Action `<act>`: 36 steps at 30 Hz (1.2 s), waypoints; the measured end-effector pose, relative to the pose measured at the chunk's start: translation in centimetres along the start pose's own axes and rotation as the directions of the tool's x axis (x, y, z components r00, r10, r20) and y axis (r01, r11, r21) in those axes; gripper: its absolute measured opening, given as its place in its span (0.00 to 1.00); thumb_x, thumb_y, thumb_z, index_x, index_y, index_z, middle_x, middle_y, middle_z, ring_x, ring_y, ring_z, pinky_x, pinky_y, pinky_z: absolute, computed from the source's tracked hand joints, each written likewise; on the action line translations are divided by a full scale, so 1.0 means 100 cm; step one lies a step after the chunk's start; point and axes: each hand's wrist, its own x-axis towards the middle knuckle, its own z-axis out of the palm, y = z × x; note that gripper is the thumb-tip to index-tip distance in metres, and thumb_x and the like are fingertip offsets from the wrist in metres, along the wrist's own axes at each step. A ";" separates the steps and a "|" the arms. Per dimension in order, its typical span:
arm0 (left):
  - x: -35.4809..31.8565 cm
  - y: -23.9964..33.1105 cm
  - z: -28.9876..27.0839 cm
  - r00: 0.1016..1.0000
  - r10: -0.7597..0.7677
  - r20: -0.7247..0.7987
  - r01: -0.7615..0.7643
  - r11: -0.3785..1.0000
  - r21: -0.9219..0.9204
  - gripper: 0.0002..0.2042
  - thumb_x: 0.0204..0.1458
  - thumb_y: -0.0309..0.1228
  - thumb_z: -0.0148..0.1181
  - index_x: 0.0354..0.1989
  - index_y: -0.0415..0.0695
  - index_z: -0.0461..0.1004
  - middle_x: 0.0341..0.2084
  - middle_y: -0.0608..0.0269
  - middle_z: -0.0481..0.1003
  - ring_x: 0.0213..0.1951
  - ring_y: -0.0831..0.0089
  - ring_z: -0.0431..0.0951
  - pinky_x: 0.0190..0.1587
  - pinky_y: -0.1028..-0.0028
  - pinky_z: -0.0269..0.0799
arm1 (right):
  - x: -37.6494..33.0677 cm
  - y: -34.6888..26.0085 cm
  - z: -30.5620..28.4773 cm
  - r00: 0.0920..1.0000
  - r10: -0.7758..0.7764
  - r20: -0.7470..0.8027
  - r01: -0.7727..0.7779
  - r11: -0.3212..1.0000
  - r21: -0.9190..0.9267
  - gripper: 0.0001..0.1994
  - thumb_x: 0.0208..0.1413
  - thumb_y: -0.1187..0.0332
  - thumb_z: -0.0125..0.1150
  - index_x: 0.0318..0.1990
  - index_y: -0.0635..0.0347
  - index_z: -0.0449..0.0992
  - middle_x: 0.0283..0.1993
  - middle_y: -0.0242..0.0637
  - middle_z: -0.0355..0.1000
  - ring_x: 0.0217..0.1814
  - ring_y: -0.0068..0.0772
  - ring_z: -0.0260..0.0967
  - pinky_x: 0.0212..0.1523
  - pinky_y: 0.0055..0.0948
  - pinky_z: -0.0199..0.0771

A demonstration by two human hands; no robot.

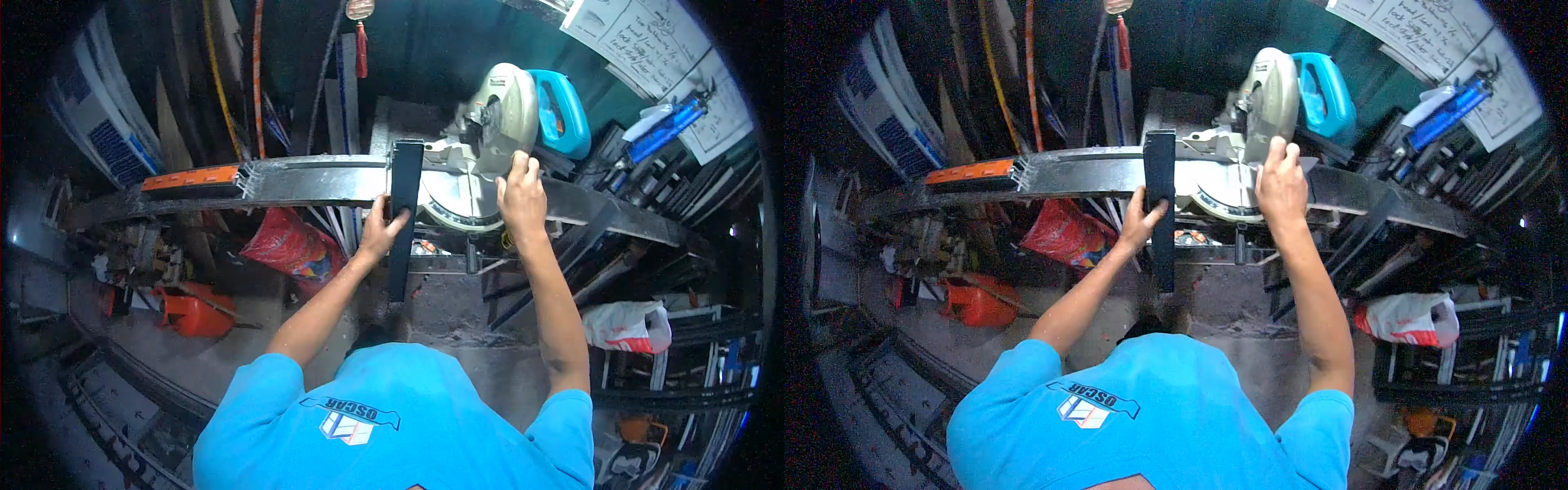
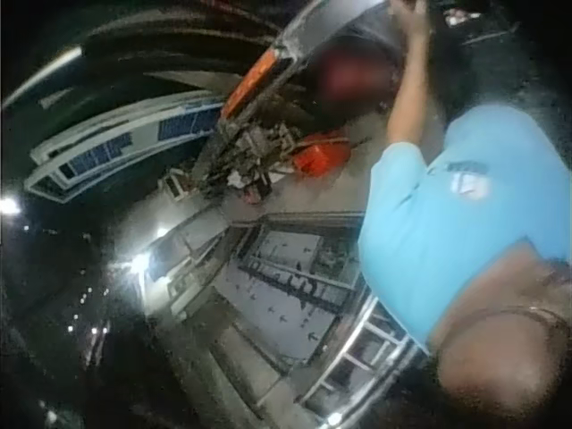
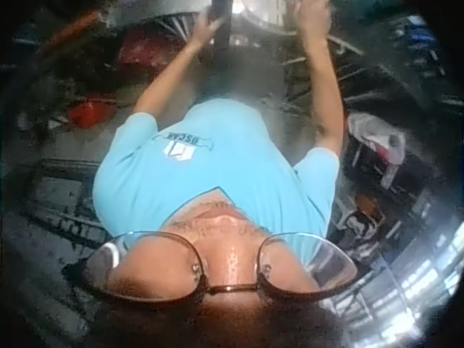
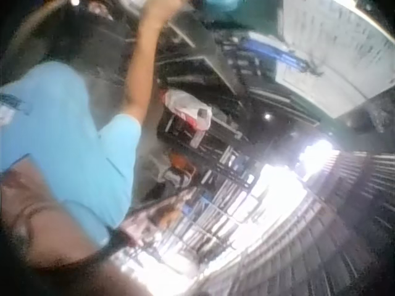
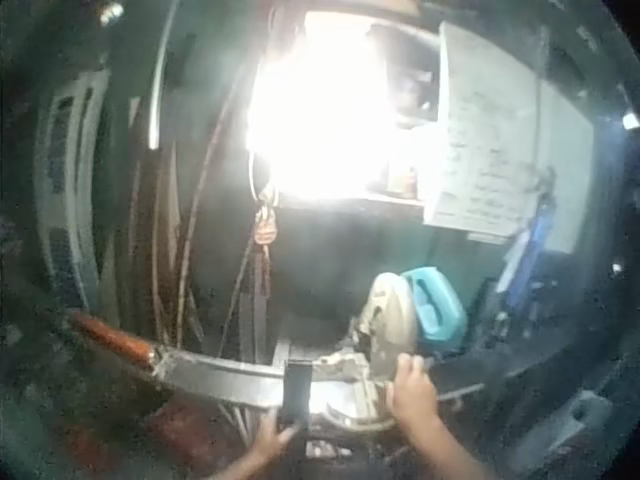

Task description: The person uses a miter saw to cut long metal profiles. They measure the profiles with a tape measure, mark them with a pencil, position them on the saw, and make multiple cuts. Cut pieces are set aside on the floor or a nearby table.

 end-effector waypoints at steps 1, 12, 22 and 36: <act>-0.002 0.003 0.007 1.000 -0.020 0.014 0.020 0.999 -0.032 0.22 0.58 0.36 0.66 0.56 0.37 0.69 0.44 0.56 0.78 0.44 0.71 0.77 0.49 0.69 0.73 | 0.007 0.000 -0.004 1.000 0.028 -0.011 -0.027 0.998 0.048 0.27 0.52 0.72 0.70 0.56 0.60 0.62 0.50 0.55 0.70 0.47 0.64 0.75 0.43 0.51 0.79; -0.013 -0.018 0.087 0.982 -0.155 0.107 0.166 0.982 -0.093 0.24 0.59 0.43 0.65 0.51 0.33 0.70 0.41 0.53 0.77 0.43 0.68 0.76 0.49 0.67 0.73 | 0.077 0.013 -0.045 0.966 -0.181 -0.185 0.192 0.980 0.042 0.18 0.56 0.66 0.67 0.51 0.63 0.72 0.45 0.54 0.72 0.44 0.57 0.77 0.45 0.47 0.80; -0.028 -0.046 0.136 0.964 -0.256 0.069 0.257 0.966 -0.013 0.31 0.64 0.55 0.54 0.55 0.32 0.70 0.44 0.48 0.77 0.49 0.61 0.76 0.55 0.64 0.69 | 0.090 0.011 -0.055 0.972 -0.105 0.212 0.106 0.994 0.008 0.52 0.45 0.69 0.77 0.73 0.72 0.46 0.41 0.65 0.76 0.44 0.65 0.78 0.47 0.50 0.80; -0.035 -0.057 0.172 0.965 -0.254 0.072 0.246 0.964 0.101 0.30 0.63 0.57 0.53 0.49 0.36 0.73 0.41 0.50 0.77 0.46 0.62 0.77 0.51 0.64 0.70 | 0.174 0.034 -0.079 0.750 -0.657 0.076 0.657 0.728 -0.197 0.20 0.40 0.56 0.78 0.35 0.57 0.78 0.33 0.43 0.80 0.39 0.48 0.79 0.41 0.43 0.78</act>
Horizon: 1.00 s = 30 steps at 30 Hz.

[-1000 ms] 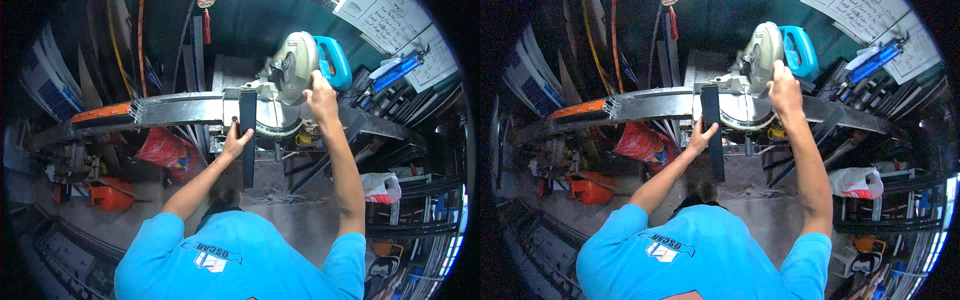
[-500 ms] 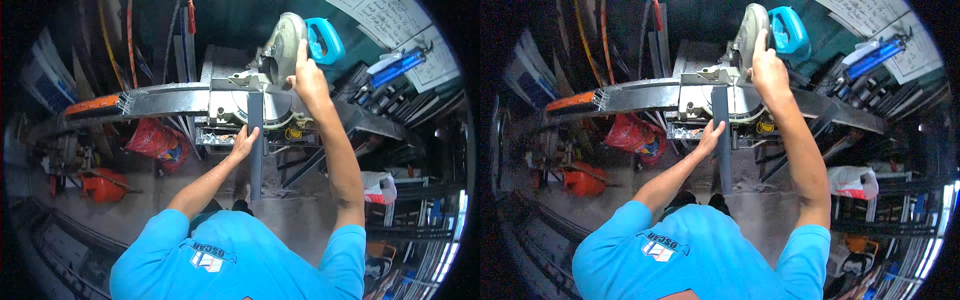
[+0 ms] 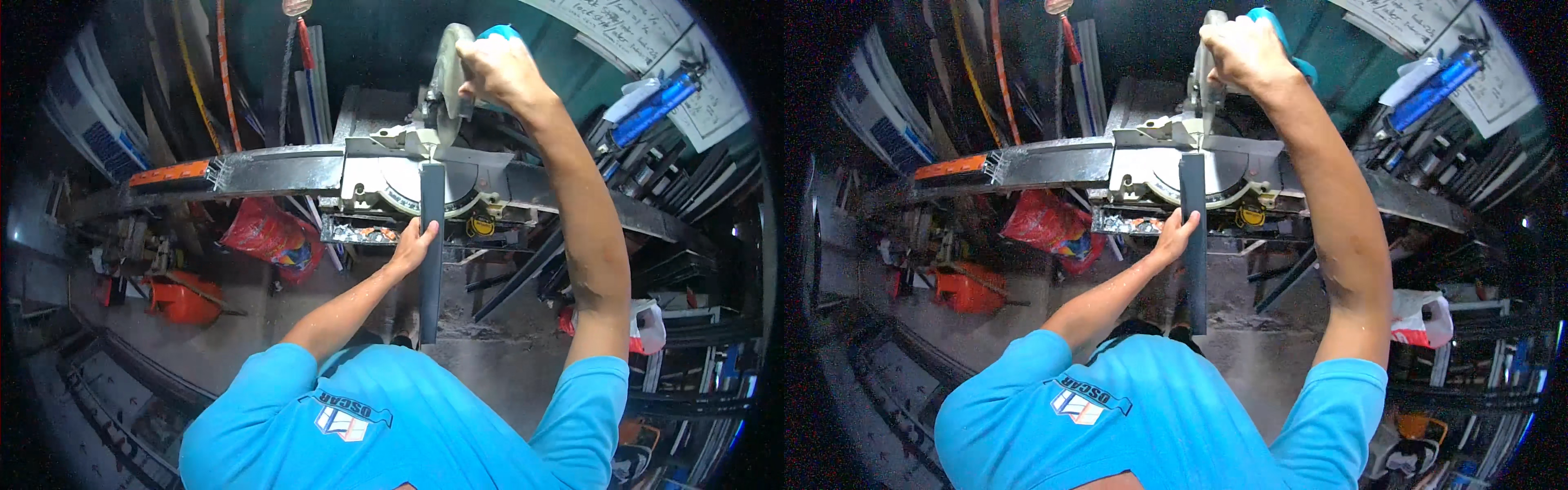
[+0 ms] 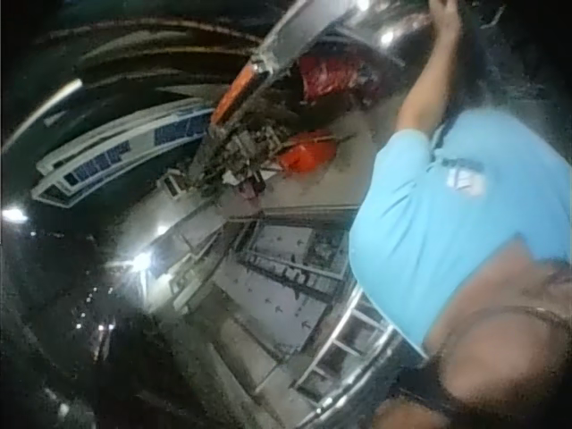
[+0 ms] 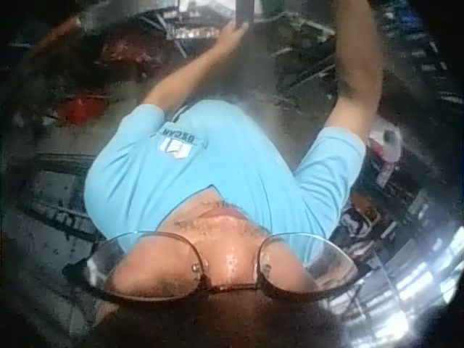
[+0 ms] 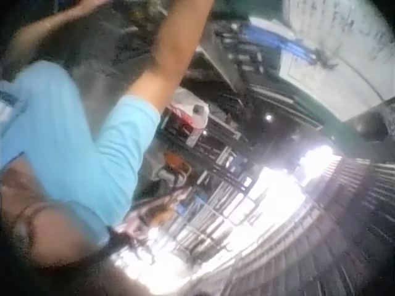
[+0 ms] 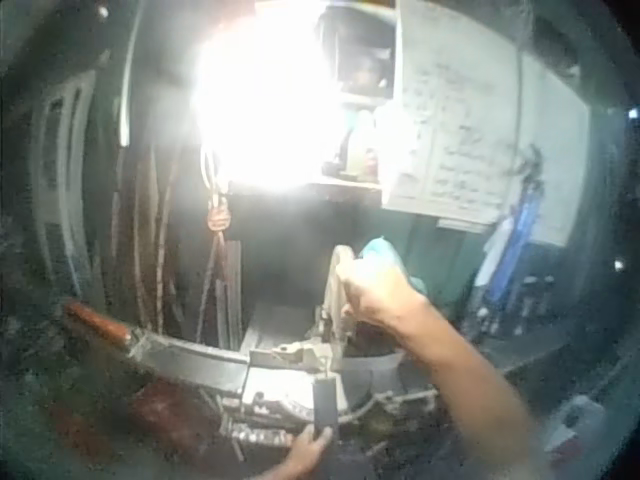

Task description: The person uses a miter saw to cut long metal profiles. They measure the profiles with a tape measure, mark them with a pencil, position them on the saw, and make multiple cuts. Cut pieces are set aside on the floor or a nearby table.

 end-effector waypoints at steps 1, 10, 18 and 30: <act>-0.002 0.005 0.005 1.000 -0.009 0.004 0.009 1.000 0.009 0.30 0.63 0.57 0.53 0.49 0.35 0.73 0.42 0.49 0.78 0.47 0.61 0.77 0.52 0.63 0.70 | -0.001 0.009 -0.001 0.999 0.045 0.019 -0.045 0.999 0.027 0.20 0.40 0.55 0.78 0.36 0.57 0.79 0.32 0.43 0.80 0.39 0.48 0.79 0.41 0.42 0.78; -0.005 0.032 0.027 0.989 -0.113 0.091 0.100 0.986 0.131 0.29 0.63 0.58 0.50 0.45 0.39 0.74 0.38 0.43 0.80 0.47 0.46 0.79 0.51 0.53 0.70 | 0.009 0.061 0.010 0.826 0.512 0.237 -0.545 0.832 0.101 0.68 0.25 0.35 0.81 0.72 0.67 0.52 0.65 0.63 0.66 0.69 0.55 0.64 0.69 0.46 0.64; 0.004 -0.001 0.033 0.991 -0.093 0.097 0.082 0.991 0.108 0.26 0.65 0.53 0.51 0.47 0.36 0.73 0.37 0.55 0.78 0.42 0.65 0.77 0.47 0.64 0.71 | 0.028 0.112 0.046 0.741 0.450 0.499 -0.658 0.636 0.403 0.81 0.17 0.37 0.86 0.74 0.79 0.39 0.71 0.68 0.56 0.73 0.52 0.60 0.72 0.43 0.61; 0.000 0.029 0.027 0.998 -0.032 0.062 0.030 0.999 0.040 0.24 0.66 0.50 0.53 0.43 0.35 0.70 0.34 0.51 0.76 0.40 0.63 0.76 0.48 0.61 0.71 | 0.023 0.063 -0.008 0.682 0.313 0.661 -0.697 0.552 0.458 0.17 0.41 0.57 0.79 0.39 0.52 0.88 0.39 0.40 0.80 0.36 0.36 0.77 0.50 0.37 0.76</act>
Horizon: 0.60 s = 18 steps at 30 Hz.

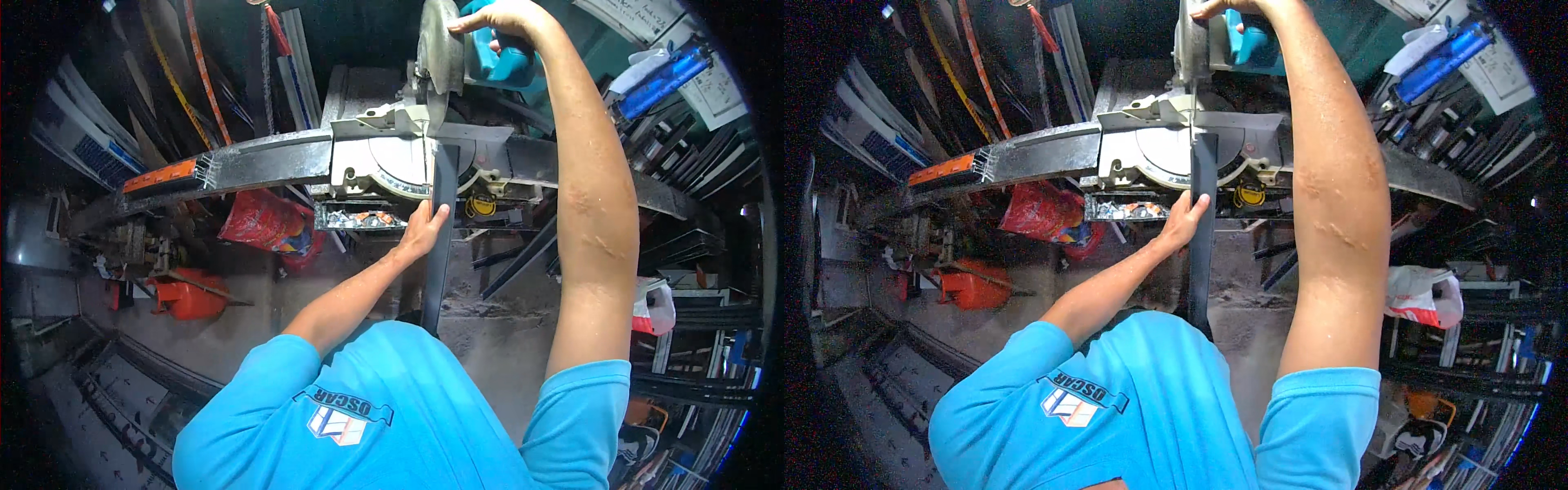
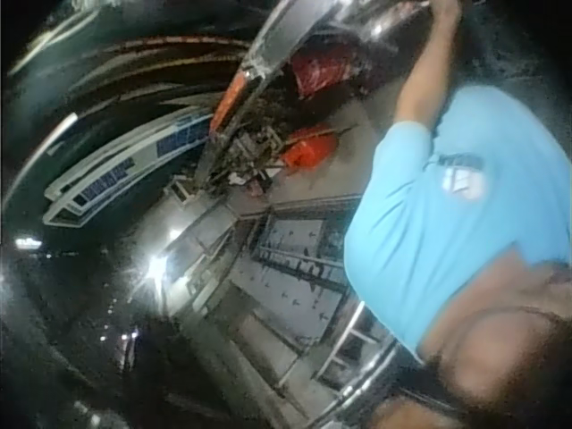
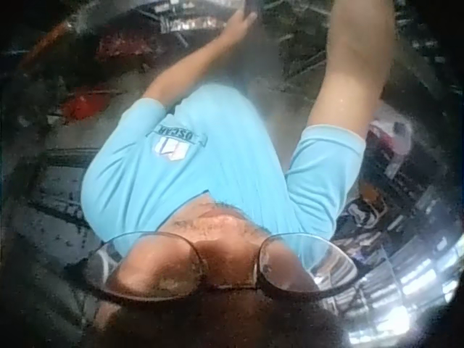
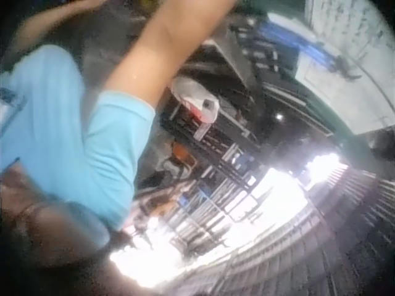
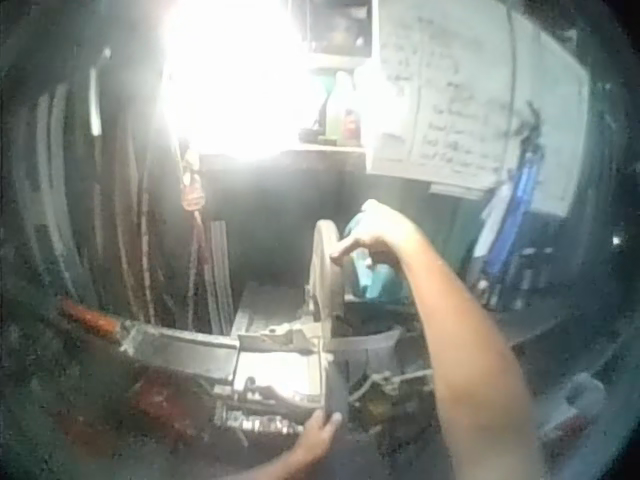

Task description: The person uses a miter saw to cut long metal profiles. They measure the profiles with a tape measure, mark them with a pencil, position them on the saw, and make multiple cuts. Cut pieces are set aside on the floor or a nearby table.

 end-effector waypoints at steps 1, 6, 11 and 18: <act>0.001 -0.002 0.000 1.000 0.010 0.001 -0.010 1.000 0.008 0.24 0.66 0.50 0.53 0.43 0.35 0.70 0.35 0.52 0.76 0.40 0.63 0.75 0.48 0.61 0.70 | 0.003 0.004 0.002 1.000 -0.023 -0.017 0.023 1.000 0.007 0.17 0.40 0.57 0.80 0.37 0.53 0.88 0.36 0.40 0.80 0.34 0.36 0.77 0.44 0.38 0.76; 0.003 0.000 0.004 1.000 -0.004 0.020 0.004 1.000 0.029 0.24 0.66 0.49 0.52 0.47 0.34 0.70 0.37 0.48 0.77 0.43 0.58 0.77 0.50 0.60 0.70 | 0.012 0.015 0.002 0.994 -0.060 -0.091 0.063 0.997 0.035 0.17 0.35 0.55 0.82 0.30 0.56 0.87 0.26 0.41 0.79 0.27 0.39 0.77 0.30 0.40 0.77; 0.006 0.001 0.008 0.999 0.005 0.044 -0.006 1.000 0.030 0.24 0.67 0.49 0.51 0.47 0.34 0.70 0.37 0.50 0.76 0.43 0.59 0.77 0.49 0.60 0.71 | 0.041 0.056 0.024 0.765 -0.620 -0.176 0.467 0.721 -0.512 0.20 0.34 0.54 0.83 0.33 0.58 0.87 0.34 0.44 0.80 0.38 0.45 0.77 0.36 0.41 0.79; 0.006 -0.002 0.005 0.998 -0.041 0.057 0.041 0.999 -0.005 0.24 0.67 0.50 0.51 0.46 0.35 0.70 0.35 0.54 0.75 0.41 0.64 0.75 0.48 0.62 0.70 | -0.035 0.009 0.040 0.916 0.002 -0.401 0.074 0.982 0.175 0.41 0.28 0.61 0.88 0.53 0.63 0.73 0.49 0.51 0.76 0.47 0.45 0.75 0.41 0.41 0.79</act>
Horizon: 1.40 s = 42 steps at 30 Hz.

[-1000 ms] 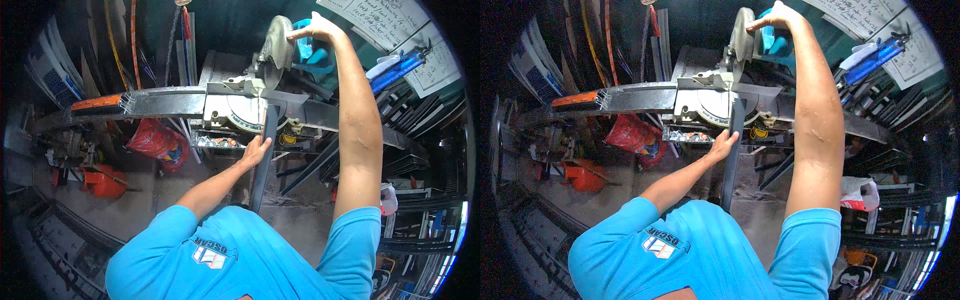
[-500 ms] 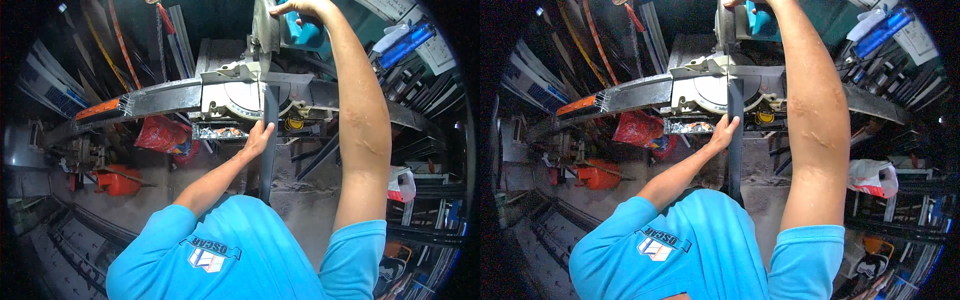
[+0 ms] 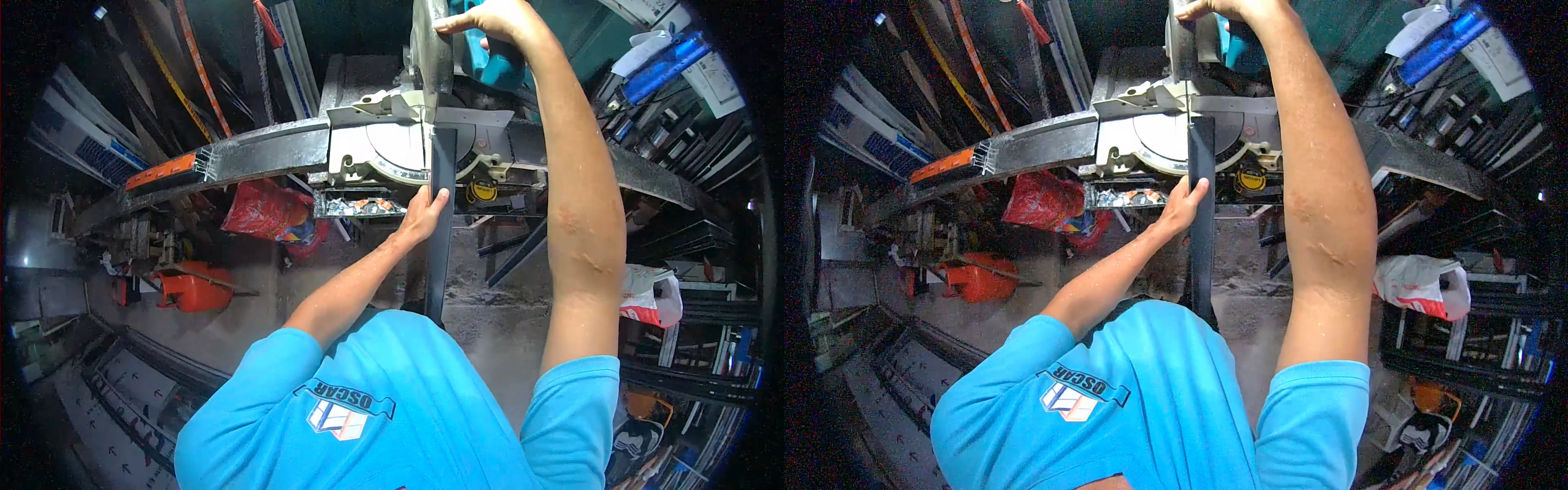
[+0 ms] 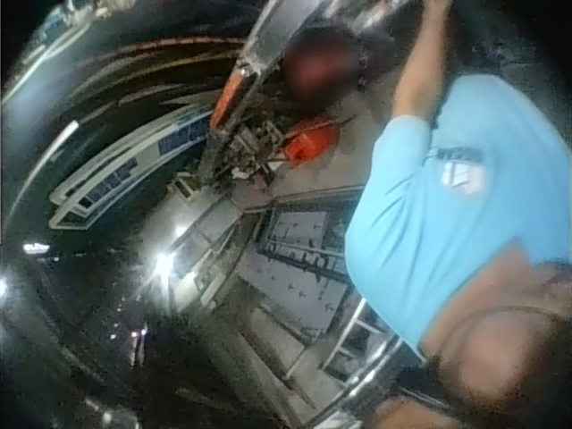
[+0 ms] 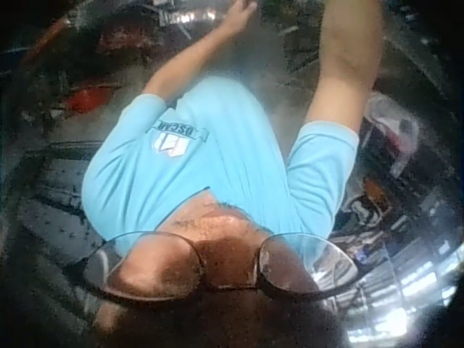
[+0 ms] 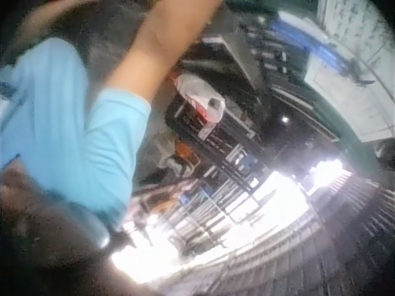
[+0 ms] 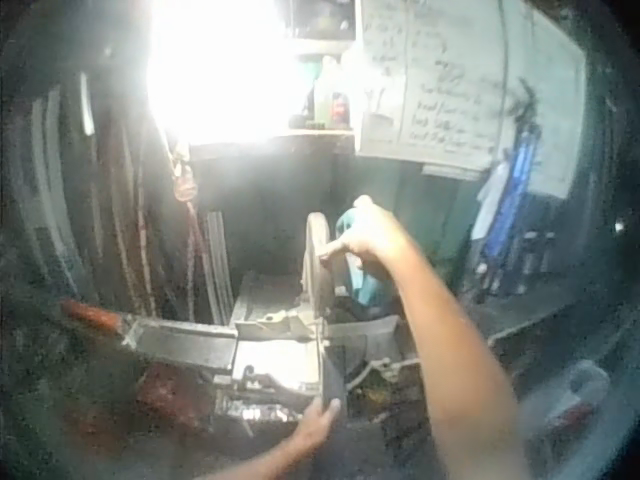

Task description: The person uses a miter saw to cut long metal profiles. They measure the profiles with a tape measure, mark them with a pencil, position them on the saw, and make multiple cuts. Cut pieces are set aside on the floor or a nearby table.

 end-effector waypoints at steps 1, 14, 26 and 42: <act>0.000 0.002 0.001 1.000 0.006 0.001 -0.006 1.000 0.012 0.25 0.67 0.50 0.51 0.47 0.35 0.70 0.35 0.54 0.75 0.41 0.63 0.75 0.48 0.62 0.70 | -0.004 0.002 0.001 0.996 -0.087 -0.021 0.086 0.996 -0.027 0.45 0.28 0.61 0.88 0.57 0.65 0.69 0.50 0.52 0.76 0.47 0.44 0.76 0.41 0.42 0.79; 0.005 -0.014 -0.002 1.000 0.016 -0.011 -0.016 0.999 0.028 0.28 0.66 0.53 0.50 0.49 0.33 0.71 0.38 0.49 0.77 0.44 0.60 0.77 0.51 0.61 0.70 | -0.013 0.014 0.011 0.997 0.041 -0.067 -0.043 0.999 -0.033 0.56 0.27 0.53 0.87 0.66 0.67 0.63 0.60 0.58 0.73 0.63 0.53 0.71 0.60 0.41 0.74; 0.009 -0.024 -0.002 1.000 -0.001 -0.006 0.001 1.000 -0.015 0.27 0.66 0.53 0.50 0.50 0.34 0.71 0.39 0.48 0.77 0.44 0.59 0.77 0.50 0.61 0.71 | -0.034 0.004 0.007 0.996 0.089 0.003 -0.088 0.991 0.102 0.48 0.29 0.55 0.87 0.60 0.67 0.67 0.55 0.57 0.76 0.60 0.55 0.74 0.57 0.42 0.76; 0.006 -0.013 -0.001 1.000 0.029 0.004 -0.029 0.999 -0.015 0.26 0.67 0.52 0.50 0.49 0.34 0.71 0.38 0.52 0.77 0.43 0.64 0.75 0.50 0.63 0.70 | -0.028 0.029 0.021 0.988 -0.091 -0.122 0.096 0.995 0.038 0.46 0.31 0.55 0.86 0.57 0.68 0.67 0.54 0.60 0.76 0.57 0.58 0.75 0.54 0.43 0.77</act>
